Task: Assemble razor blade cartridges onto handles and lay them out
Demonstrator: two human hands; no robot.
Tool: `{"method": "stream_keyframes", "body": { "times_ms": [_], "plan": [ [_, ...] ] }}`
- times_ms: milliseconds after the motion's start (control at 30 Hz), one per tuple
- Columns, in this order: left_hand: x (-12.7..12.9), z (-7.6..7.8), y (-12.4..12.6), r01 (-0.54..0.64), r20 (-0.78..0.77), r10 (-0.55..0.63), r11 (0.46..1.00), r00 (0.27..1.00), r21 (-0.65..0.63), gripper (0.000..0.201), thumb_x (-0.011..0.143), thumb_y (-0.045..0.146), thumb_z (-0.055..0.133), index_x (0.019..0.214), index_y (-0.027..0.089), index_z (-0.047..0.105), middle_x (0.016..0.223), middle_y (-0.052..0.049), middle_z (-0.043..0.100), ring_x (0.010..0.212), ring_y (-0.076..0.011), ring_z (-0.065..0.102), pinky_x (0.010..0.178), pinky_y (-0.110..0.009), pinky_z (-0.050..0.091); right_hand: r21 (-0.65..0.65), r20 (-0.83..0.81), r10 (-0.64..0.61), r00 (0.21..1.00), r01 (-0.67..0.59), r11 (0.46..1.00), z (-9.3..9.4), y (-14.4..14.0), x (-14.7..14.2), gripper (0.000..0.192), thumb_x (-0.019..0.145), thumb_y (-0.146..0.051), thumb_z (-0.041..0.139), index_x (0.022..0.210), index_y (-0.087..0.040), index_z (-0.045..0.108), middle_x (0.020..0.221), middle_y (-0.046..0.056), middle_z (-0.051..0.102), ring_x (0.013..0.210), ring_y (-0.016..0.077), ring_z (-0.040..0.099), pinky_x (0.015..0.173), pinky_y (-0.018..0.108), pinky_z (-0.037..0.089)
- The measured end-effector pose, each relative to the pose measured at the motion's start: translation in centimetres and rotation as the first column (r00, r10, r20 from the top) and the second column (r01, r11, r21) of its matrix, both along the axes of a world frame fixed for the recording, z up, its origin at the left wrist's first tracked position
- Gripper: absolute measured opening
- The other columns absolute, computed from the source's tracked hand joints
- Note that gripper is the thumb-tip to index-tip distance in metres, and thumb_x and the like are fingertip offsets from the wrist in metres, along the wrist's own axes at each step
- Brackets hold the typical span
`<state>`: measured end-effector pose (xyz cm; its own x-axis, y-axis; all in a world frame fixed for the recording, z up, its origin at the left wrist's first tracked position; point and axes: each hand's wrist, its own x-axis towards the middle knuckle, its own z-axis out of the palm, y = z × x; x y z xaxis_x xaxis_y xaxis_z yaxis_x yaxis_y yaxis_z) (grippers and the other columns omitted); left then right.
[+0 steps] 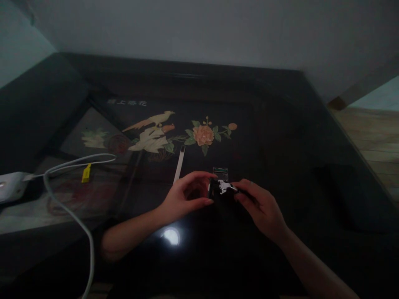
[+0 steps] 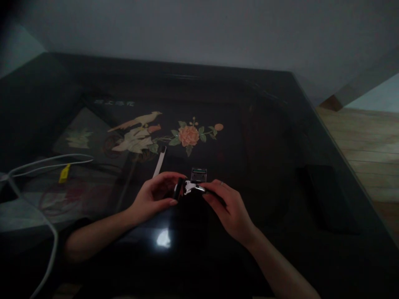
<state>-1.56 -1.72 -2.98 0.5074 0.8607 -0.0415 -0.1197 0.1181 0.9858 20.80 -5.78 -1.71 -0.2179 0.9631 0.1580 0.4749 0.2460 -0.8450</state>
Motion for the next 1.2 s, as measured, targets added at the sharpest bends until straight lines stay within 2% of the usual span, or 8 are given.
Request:
{"method": "stream_keyframes", "body": {
  "times_ms": [200, 533, 800, 1200],
  "plan": [
    [-0.08, -0.28, -0.24, 0.016, -0.050, -0.011, 0.994, 0.999, 0.111, 0.048, 0.072, 0.029, 0.079, 0.116, 0.018, 0.064, 0.085, -0.003, 0.064, 0.074, -0.0142, 0.060, 0.065, -0.023, 0.050, 0.066, 0.023, 0.077, 0.997, -0.078, 0.995, -0.54, -0.24, -0.21, 0.021, 0.095, -0.023, 0.051, 0.112, -0.023, 0.065, 0.089, 0.004, 0.066, 0.078, 0.0150, 0.063, 0.068, 0.025, 0.051],
    [-0.30, -0.21, -0.44, 0.042, -0.135, -0.004, 0.960, 0.991, 0.277, 0.047, 0.076, 0.030, 0.077, 0.120, 0.020, 0.062, 0.084, -0.001, 0.065, 0.071, -0.0118, 0.059, 0.066, -0.021, 0.051, 0.084, 0.050, 0.092, 0.994, -0.096, 0.992, -0.24, -0.11, -0.36, 0.022, 0.095, -0.021, 0.050, 0.112, -0.021, 0.066, 0.088, 0.005, 0.066, 0.078, 0.0153, 0.064, 0.067, 0.025, 0.052],
    [-0.25, -0.24, -0.48, 0.027, -0.118, 0.012, 0.946, 0.993, 0.322, 0.048, 0.077, 0.034, 0.076, 0.120, 0.018, 0.061, 0.083, -0.001, 0.065, 0.069, -0.0106, 0.058, 0.063, -0.020, 0.050, 0.119, 0.015, 0.113, 0.994, -0.114, 0.986, -0.71, -0.16, -0.31, 0.022, 0.095, -0.019, 0.052, 0.113, -0.020, 0.065, 0.087, 0.003, 0.064, 0.078, 0.0133, 0.063, 0.068, 0.022, 0.052],
    [-0.14, -0.22, -0.38, 0.026, -0.126, 0.018, 0.941, 0.992, 0.337, 0.047, 0.077, 0.033, 0.076, 0.119, 0.018, 0.061, 0.082, -0.001, 0.066, 0.067, -0.0107, 0.059, 0.062, -0.020, 0.051, 0.158, 0.035, 0.125, 0.992, -0.129, 0.979, -0.42, -0.20, -0.27, 0.022, 0.094, -0.015, 0.053, 0.114, -0.018, 0.064, 0.090, 0.004, 0.063, 0.081, 0.0119, 0.062, 0.072, 0.020, 0.051]
  ]
}}
